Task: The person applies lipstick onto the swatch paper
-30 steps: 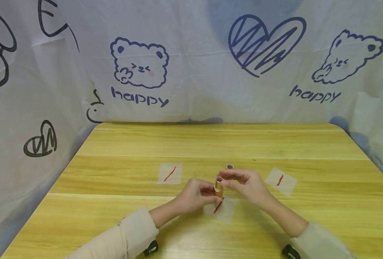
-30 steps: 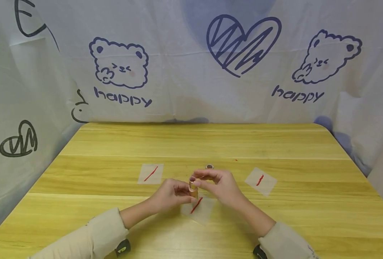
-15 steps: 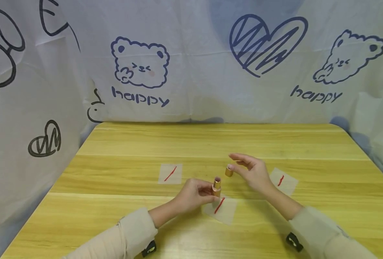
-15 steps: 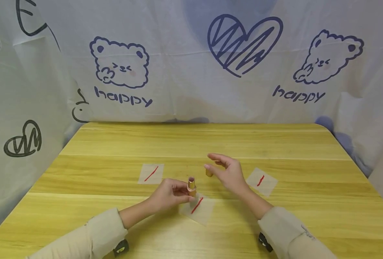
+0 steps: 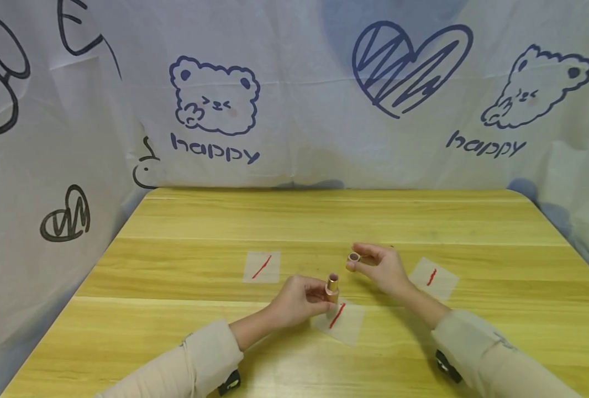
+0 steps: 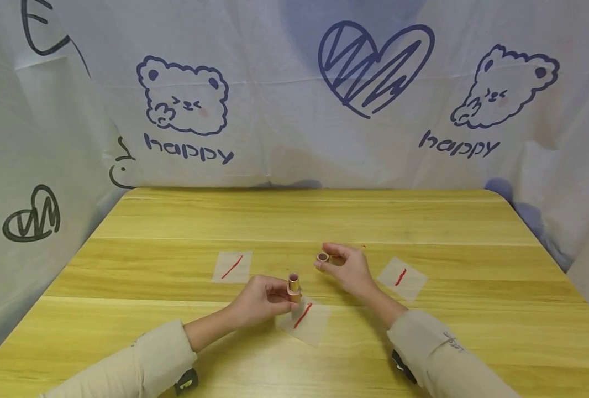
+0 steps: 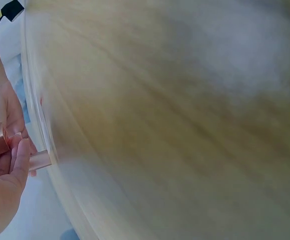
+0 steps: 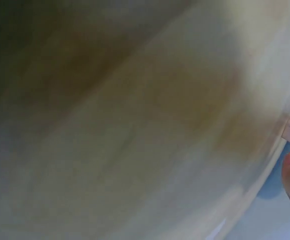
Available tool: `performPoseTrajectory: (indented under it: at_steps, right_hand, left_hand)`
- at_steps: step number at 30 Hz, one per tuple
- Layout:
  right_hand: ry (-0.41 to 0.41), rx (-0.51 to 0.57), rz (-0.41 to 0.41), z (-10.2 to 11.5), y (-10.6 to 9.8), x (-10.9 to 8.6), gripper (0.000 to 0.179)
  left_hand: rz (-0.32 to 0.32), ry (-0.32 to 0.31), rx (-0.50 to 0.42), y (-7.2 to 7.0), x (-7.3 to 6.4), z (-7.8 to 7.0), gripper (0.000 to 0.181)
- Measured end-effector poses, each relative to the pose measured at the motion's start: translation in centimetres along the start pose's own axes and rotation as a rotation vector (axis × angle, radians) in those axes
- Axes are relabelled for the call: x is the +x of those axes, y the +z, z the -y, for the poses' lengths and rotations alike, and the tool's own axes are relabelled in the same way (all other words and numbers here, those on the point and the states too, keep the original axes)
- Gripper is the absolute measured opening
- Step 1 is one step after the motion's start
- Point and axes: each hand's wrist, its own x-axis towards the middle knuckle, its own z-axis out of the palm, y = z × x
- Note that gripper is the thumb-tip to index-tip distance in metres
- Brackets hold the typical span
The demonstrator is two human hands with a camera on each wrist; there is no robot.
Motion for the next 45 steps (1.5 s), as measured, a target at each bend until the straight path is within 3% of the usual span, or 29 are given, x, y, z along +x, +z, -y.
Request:
performPoseTrajectory:
  at_steps: [15, 34, 39, 45]
  right_hand:
    - [0.102, -0.097, -0.002, -0.7, 0.4, 0.0, 0.042]
    - [0.047, -0.183, -0.014, -0.6, 0.6, 0.2, 0.024]
    - [0.043, -0.145, -0.003, 0.0, 0.6, 0.0, 0.023]
    - [-0.028, -0.1, 0.024, 1.3, 0.0, -0.5, 0.023]
  left_hand:
    - [-0.025, -0.011, 0.007, 0.2, 0.1, 0.1, 0.016]
    - [-0.054, -0.023, 0.002, 0.2, 0.4, 0.0, 0.015]
    - [-0.051, -0.021, 0.011, 0.2, 0.5, 0.0, 0.015]
    - [-0.046, -0.017, 0.003, 0.3, 0.6, 0.0, 0.015]
